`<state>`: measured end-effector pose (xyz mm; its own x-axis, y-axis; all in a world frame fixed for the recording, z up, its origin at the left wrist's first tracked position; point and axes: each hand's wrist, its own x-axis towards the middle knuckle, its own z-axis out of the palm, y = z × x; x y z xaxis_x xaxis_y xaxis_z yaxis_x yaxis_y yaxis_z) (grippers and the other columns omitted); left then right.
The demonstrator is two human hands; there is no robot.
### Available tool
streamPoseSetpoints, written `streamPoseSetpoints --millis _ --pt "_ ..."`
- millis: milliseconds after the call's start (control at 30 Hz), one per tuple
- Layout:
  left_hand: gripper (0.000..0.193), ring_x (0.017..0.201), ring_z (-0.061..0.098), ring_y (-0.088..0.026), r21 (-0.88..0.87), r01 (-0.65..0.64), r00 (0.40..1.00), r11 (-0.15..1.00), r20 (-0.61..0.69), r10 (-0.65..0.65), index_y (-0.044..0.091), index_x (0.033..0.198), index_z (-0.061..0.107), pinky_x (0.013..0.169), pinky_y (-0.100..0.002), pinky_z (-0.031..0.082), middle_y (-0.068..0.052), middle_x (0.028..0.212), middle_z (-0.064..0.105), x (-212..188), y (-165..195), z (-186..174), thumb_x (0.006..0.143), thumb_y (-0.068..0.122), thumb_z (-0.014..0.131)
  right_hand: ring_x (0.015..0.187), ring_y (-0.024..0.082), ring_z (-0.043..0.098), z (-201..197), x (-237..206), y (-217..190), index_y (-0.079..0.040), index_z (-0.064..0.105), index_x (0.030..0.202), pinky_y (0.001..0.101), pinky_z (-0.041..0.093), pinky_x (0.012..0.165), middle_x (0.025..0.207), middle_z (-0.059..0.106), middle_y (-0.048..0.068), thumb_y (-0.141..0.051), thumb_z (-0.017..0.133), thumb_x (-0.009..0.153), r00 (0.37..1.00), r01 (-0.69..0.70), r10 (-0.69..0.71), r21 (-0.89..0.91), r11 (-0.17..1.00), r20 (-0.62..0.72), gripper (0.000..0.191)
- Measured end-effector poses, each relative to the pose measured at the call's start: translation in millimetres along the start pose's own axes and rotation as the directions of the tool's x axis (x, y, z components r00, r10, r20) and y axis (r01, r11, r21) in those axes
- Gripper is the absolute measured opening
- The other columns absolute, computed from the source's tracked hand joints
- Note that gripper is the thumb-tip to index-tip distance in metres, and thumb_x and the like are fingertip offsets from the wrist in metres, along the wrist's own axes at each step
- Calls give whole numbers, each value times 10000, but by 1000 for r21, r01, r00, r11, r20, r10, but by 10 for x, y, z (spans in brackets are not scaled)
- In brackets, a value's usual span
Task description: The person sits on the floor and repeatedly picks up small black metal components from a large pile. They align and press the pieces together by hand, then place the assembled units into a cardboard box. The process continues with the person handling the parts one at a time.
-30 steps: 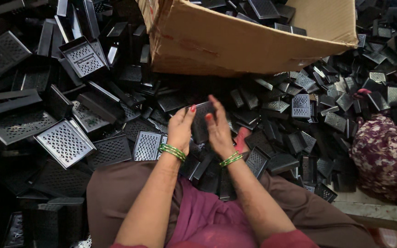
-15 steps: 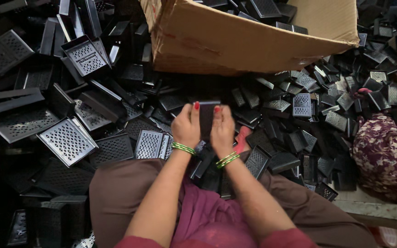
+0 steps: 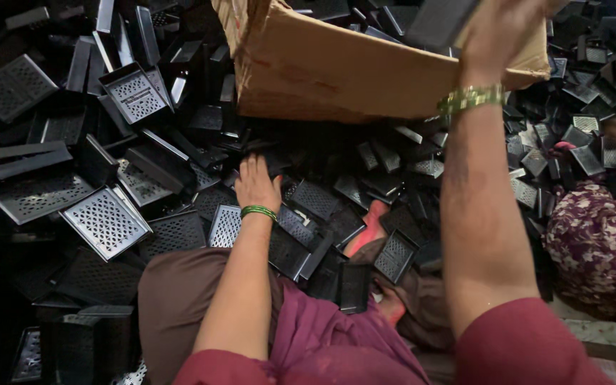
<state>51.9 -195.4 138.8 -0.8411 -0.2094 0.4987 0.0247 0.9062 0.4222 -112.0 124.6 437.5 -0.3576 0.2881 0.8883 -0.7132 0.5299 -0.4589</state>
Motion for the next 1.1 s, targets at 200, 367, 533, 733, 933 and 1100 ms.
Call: streamPoseSetpoints --millis 200,367,533,733,933,1100 --pt "615 1182 496 -374 90 100 952 991 280 -122 73 1191 592 950 -488 416 -175 1239 608 133 -58 63 764 448 826 864 164 650 -222 -1555 -812 -37 632 990 315 536 820 946 653 76 -203 628 1112 886 -14 120 -232 973 449 206" --pt "656 1141 510 -352 89 108 943 990 305 -130 56 1152 594 961 -482 409 -149 1109 655 254 66 57 699 442 871 1071 374 650 -113 -2819 -763 -33 669 1158 450 517 923 1130 693 179 -232 795 845 468 -47 375 -401 915 800 391" --pt "687 1144 521 -386 39 240 913 970 330 -239 19 1127 605 994 -503 414 -190 1124 663 402 216 -73 685 463 887 1041 384 630 23 -3300 -553 -11 571 1244 481 460 901 1105 678 196 -242 873 609 315 267 425 -509 818 848 741" --pt "750 1027 667 -265 -468 679 718 565 583 -380 33 1346 617 956 -347 505 -151 1098 723 615 226 -127 770 478 798 962 315 687 -94 -3362 -508 -96 661 1088 444 512 845 994 725 117 -215 837 718 357 133 536 -610 782 765 427" --pt "538 1083 583 -156 -743 606 771 -285 637 -20 -44 1395 604 963 -298 448 -61 1188 660 500 234 -312 944 227 716 933 215 687 -234 -2934 -640 -14 618 1122 331 549 849 1022 716 105 -72 701 866 653 -554 616 -277 785 440 276" --pt "548 1202 589 -128 -808 575 817 -129 576 32 -29 1430 553 1059 -267 435 -71 1324 653 192 737 -545 959 219 685 1012 135 582 -138 -2738 -1063 -23 550 1204 285 493 926 1107 619 62 -130 630 977 683 -654 602 -22 756 413 264"
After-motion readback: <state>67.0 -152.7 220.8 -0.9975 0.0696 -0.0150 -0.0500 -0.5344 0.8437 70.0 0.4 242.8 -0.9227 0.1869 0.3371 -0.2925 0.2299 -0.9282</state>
